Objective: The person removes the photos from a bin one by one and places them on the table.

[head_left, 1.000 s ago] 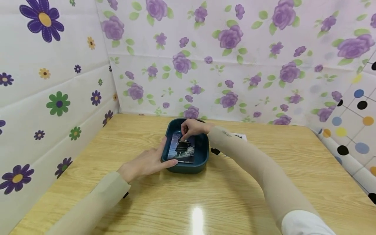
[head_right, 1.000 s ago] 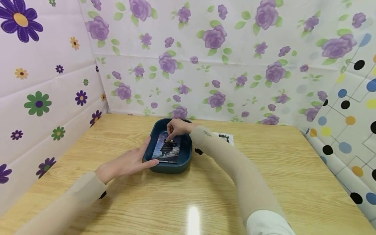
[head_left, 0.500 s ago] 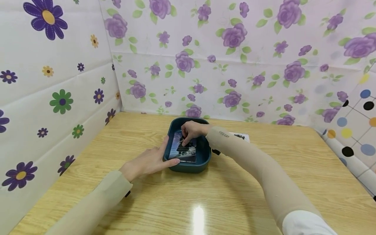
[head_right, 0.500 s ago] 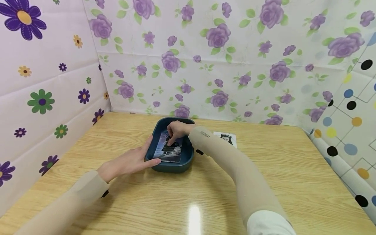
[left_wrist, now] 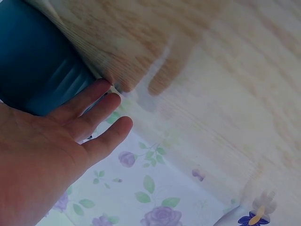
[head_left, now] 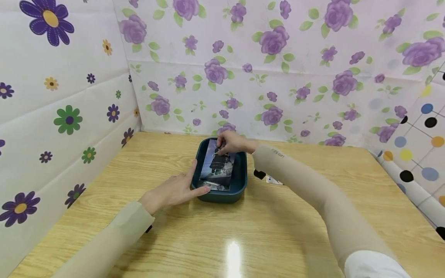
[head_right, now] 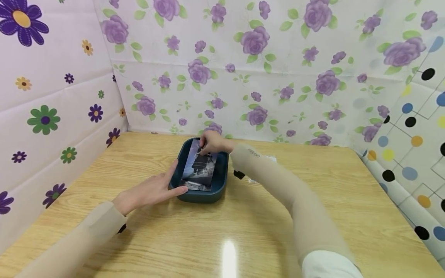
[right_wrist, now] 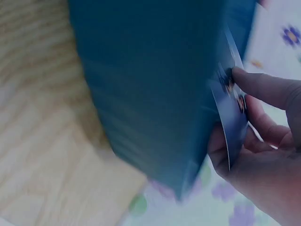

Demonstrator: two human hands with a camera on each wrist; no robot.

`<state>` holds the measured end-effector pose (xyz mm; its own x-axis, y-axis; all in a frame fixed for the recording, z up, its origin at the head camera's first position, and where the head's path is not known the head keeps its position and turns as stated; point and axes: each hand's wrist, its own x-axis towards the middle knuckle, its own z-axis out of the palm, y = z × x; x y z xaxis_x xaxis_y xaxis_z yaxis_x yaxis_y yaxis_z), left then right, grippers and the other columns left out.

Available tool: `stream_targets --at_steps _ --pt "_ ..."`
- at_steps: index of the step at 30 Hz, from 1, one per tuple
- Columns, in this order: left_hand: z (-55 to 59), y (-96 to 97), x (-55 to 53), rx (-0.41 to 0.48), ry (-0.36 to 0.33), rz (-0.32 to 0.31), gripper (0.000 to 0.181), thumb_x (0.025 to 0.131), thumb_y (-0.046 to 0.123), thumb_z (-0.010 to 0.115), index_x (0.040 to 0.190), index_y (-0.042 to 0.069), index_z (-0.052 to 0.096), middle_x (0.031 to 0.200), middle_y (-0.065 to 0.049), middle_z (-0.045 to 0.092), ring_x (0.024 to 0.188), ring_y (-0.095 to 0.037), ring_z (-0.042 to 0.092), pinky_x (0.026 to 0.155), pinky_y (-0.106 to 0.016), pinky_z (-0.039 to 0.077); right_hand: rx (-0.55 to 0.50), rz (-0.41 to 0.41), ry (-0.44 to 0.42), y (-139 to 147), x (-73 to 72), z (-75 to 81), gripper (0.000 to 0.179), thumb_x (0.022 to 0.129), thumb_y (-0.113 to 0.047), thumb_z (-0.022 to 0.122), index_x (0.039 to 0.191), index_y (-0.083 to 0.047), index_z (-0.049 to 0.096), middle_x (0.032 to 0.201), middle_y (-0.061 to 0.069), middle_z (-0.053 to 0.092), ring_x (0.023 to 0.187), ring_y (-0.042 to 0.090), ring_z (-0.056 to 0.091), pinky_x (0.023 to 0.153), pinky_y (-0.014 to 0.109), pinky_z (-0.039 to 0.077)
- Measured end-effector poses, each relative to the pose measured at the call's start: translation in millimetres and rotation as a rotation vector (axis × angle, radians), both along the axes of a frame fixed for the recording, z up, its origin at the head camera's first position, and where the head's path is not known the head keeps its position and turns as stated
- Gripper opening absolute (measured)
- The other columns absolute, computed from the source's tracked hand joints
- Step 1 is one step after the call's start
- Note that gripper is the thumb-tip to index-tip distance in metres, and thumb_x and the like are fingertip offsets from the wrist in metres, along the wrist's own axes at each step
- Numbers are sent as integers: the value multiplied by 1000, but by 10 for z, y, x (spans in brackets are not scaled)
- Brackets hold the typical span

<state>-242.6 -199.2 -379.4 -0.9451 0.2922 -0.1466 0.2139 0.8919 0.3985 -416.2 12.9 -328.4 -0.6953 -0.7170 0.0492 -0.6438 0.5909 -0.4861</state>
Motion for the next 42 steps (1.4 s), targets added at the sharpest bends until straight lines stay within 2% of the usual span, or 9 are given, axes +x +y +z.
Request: stream_targets --at_steps 5,7,10,16,21,25,28,34,42 --pt "-2 9 -13 -2 6 -6 109 82 83 39 154 23 -16 128 -20 61 84 -20 68 91 -45 50 -148 -110 -150 485 -95 315 19 80 -6 75 95 -1 64 94 9 60 79 17 54 69 26 48" --pt "-8 9 -14 -5 5 -7 109 82 83 39 154 23 -17 126 -20 62 78 -17 67 89 -44 50 -164 -147 -174 748 -136 398 20 80 -6 75 95 -1 63 92 8 59 76 16 53 67 26 47" --pt "-12 8 -5 -7 2 -6 109 81 83 39 154 23 -17 128 -22 61 81 -20 68 91 -45 50 -151 -198 -193 1164 -162 456 23 81 -7 74 99 0 61 92 7 59 76 16 53 67 27 48" --pt "1 5 12 -1 6 -9 110 81 84 38 154 23 -18 142 -24 49 113 -36 63 101 -51 44 -68 -228 -264 1992 -190 331 24 82 -5 74 101 2 61 95 9 60 77 16 51 71 31 46" --pt "6 18 15 1 4 -3 109 81 83 38 154 23 -17 144 -26 46 112 -38 62 101 -52 44 72 -212 -320 2567 -156 146 24 79 -3 74 100 2 63 101 13 61 78 16 50 72 29 45" --pt "3 25 16 -4 6 0 109 82 83 39 154 23 -16 142 -26 48 107 -35 65 99 -52 45 87 -223 -389 2852 -114 -2 24 79 2 70 100 7 60 105 18 60 82 18 49 73 29 45" --pt "1 26 25 -7 8 -4 108 82 82 39 154 23 -16 141 -27 49 106 -35 65 98 -51 46 86 -226 -373 2945 -103 -119 23 78 4 68 99 9 59 103 19 60 85 19 47 72 29 43" --pt "10 31 43 8 16 -4 108 82 83 39 155 24 -15 142 -25 48 111 -37 64 99 -51 46 122 -233 -218 2914 -113 -301 20 76 6 65 96 5 62 101 20 60 88 24 46 70 29 40" --pt "-2 29 34 7 13 -2 108 82 83 38 154 24 -17 144 -26 46 111 -37 63 100 -52 45 198 -233 -51 2820 -76 -399 19 74 8 65 90 -1 64 96 15 62 83 23 49 70 32 42"
